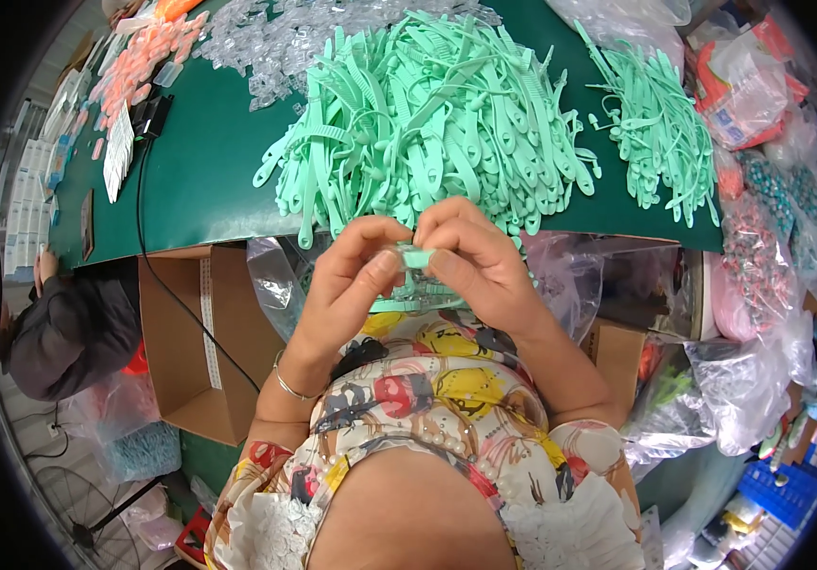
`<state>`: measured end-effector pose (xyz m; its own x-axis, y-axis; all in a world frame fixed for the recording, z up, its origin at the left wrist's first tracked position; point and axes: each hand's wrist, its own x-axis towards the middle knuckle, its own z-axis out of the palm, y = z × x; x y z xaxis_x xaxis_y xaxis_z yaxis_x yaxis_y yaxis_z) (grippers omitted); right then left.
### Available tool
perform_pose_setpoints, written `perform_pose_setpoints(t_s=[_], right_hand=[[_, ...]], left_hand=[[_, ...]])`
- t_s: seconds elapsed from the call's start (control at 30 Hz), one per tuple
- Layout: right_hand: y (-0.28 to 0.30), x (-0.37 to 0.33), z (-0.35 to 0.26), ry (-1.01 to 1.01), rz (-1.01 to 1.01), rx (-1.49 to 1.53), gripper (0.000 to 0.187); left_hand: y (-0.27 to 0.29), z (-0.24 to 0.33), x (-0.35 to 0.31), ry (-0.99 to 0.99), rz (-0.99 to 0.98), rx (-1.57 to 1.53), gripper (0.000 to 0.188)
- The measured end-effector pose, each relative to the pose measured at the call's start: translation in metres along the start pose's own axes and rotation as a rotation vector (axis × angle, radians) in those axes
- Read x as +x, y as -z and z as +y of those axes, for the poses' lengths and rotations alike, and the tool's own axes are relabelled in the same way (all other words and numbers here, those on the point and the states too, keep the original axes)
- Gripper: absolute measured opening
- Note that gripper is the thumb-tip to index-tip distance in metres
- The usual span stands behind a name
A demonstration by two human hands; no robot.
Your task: Assembling small clear plastic clips onto green plastic straps at a workbench.
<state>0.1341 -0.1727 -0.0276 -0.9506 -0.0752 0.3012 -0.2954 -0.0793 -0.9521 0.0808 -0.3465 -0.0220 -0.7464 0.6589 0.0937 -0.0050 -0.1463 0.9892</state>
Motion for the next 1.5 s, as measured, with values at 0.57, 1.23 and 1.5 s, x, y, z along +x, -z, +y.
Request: perform_pose_setpoints(t_s=[0.57,1.23,1.5], right_hand=[[-0.011,0.002,0.004,-0.026,0.024,-0.205,0.024],[-0.007,-0.001,-0.019,-0.390,-0.105,-0.171,0.018],[-0.017,-0.013,0.000,-0.198,-0.093,0.434,0.020]], left_hand=[[0.010,-0.005,-0.001,0.274,-0.108,-0.633,0.011],[0.011,-0.005,0.003,0.029,-0.169,0.148,0.017],[0.016,-0.008,-0.001,0.115,-0.399,-0.367,0.016]])
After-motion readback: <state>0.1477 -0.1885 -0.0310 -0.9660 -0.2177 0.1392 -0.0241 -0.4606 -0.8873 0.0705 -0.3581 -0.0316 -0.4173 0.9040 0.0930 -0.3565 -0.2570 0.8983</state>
